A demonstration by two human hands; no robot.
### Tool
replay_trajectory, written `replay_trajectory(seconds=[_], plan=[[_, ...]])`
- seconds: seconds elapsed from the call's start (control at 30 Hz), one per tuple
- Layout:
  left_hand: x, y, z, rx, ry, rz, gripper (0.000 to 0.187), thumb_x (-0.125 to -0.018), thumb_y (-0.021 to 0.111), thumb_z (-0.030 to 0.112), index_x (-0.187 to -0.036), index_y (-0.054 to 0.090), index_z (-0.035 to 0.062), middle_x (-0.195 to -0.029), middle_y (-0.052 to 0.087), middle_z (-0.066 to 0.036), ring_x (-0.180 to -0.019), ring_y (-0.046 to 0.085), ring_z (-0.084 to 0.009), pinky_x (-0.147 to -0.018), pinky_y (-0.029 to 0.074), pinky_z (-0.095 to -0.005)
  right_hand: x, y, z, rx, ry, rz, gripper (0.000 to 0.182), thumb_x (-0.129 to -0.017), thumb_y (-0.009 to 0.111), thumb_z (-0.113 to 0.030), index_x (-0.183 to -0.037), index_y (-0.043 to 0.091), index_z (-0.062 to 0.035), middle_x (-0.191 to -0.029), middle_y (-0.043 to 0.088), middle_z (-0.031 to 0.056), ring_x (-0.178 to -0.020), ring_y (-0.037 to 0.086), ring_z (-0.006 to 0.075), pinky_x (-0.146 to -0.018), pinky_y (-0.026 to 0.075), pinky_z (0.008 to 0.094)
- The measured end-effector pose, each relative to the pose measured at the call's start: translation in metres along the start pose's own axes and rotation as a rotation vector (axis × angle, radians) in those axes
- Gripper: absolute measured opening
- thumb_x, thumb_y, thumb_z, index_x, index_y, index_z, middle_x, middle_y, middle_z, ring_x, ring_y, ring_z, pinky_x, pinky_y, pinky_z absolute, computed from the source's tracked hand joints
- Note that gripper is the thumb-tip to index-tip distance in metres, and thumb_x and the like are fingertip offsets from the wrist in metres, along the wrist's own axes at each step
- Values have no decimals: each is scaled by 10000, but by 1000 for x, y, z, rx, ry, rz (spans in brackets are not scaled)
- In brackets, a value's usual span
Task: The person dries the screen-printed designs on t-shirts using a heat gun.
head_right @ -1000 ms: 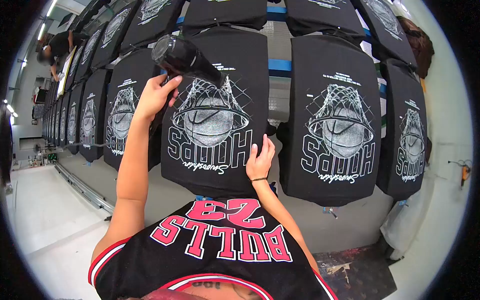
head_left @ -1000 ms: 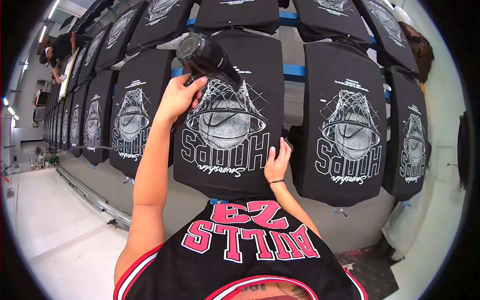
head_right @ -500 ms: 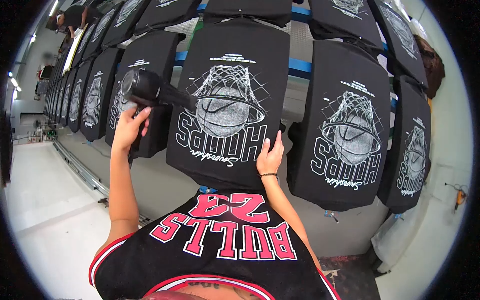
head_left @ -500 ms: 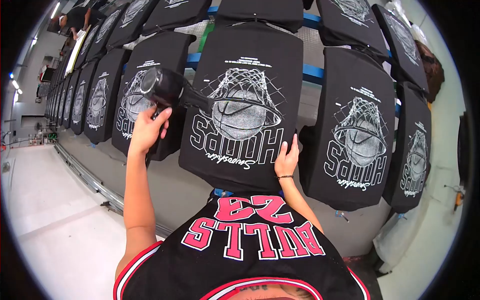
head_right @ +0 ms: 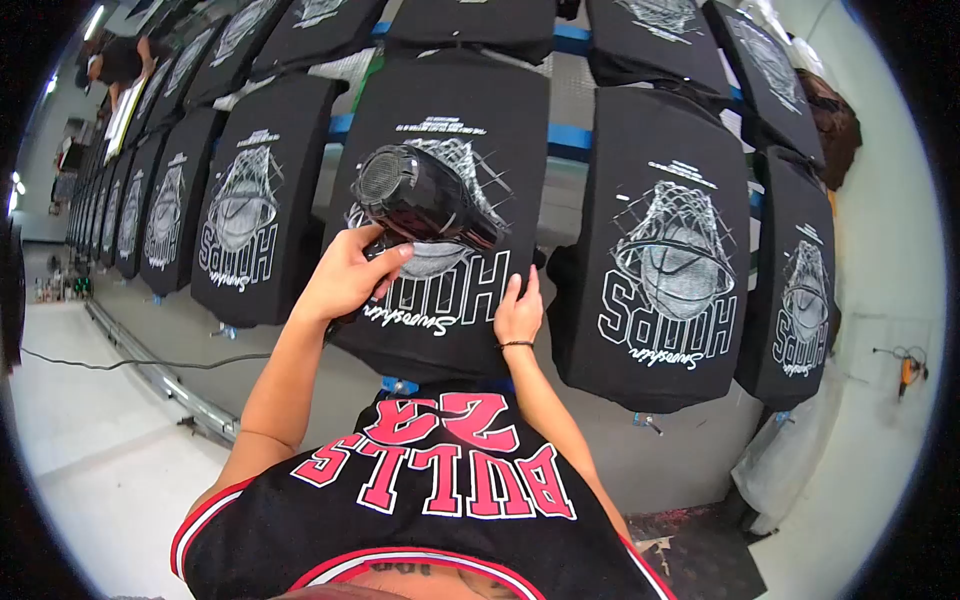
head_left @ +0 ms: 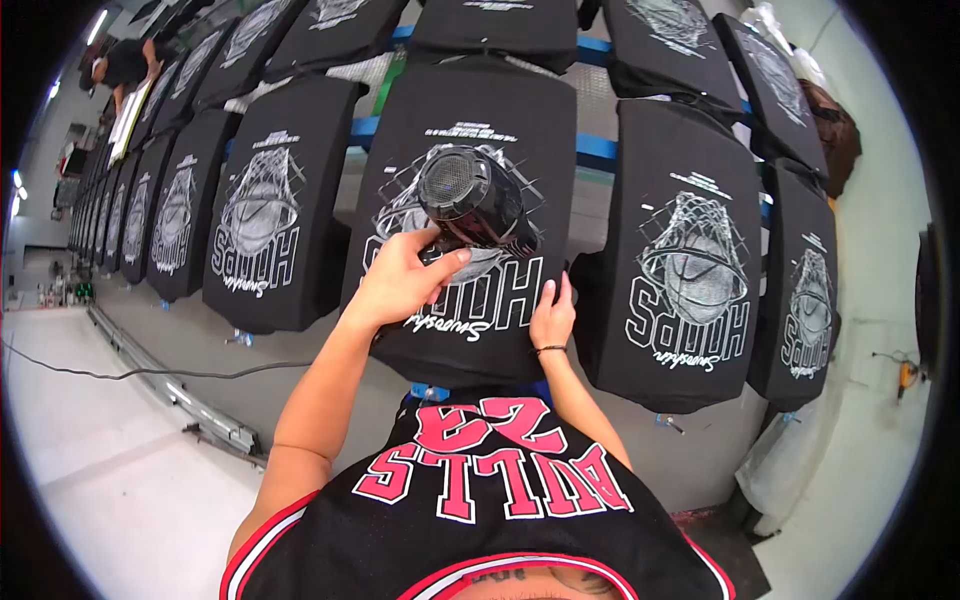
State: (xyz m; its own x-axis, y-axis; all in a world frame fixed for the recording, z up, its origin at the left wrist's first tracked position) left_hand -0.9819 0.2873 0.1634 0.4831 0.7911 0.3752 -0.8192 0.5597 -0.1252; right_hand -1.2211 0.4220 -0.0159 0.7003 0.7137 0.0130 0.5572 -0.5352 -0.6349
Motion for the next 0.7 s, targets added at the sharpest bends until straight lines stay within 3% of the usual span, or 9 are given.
replay_trajectory(seconds=[0.23, 0.37, 0.57, 0.7], plan=[[-90, -48, 49, -285, 190, 226, 331, -899, 716, 281, -1055, 683, -10, -620, 602, -3, -484, 528, -54, -466, 420, -242, 2, 1, -3, 5, 85, -40, 539, -1006, 476, -417, -1412, 467, -62, -1136, 636, 252, -1062, 606, 421, -917, 480, 486], [-135, -58, 62, -146, 173, 154, 267, -933, 684, 260, -858, 629, 9, -619, 566, 9, -474, 487, -57, -457, 378, -230, 5, -3, -7, -10, 108, -46, 558, -998, 490, -424, -1404, 462, -42, -1134, 633, 257, -1065, 603, 427, -924, 475, 491], [-165, -59, 75, -147, 150, 126, 309, -941, 677, 313, -883, 623, 15, -670, 573, -10, -500, 489, -76, -493, 380, -228, 5, -2, -7, 14, 122, -72, 567, -996, 490, -421, -1413, 447, -39, -1157, 625, 268, -1087, 599, 428, -940, 469, 491], [-156, -101, 63, -116, 129, 274, 298, -925, 698, 291, -883, 637, 3, -655, 570, -3, -479, 485, -72, -456, 386, -236, 3, -2, -9, 2, 110, -77, 571, -998, 484, -422, -1416, 437, -35, -1154, 622, 272, -1088, 595, 436, -944, 467, 493]])
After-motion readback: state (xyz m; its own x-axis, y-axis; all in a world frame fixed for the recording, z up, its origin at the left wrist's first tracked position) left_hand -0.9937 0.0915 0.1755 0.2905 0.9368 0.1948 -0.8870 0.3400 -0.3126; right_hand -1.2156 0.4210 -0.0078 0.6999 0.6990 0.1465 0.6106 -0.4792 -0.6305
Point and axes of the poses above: each hand's wrist, its own x-axis away from the middle knuckle, its own y-axis out of the palm, z = x × y, the point moved 9 cm from there along -x, towards the middle knuckle
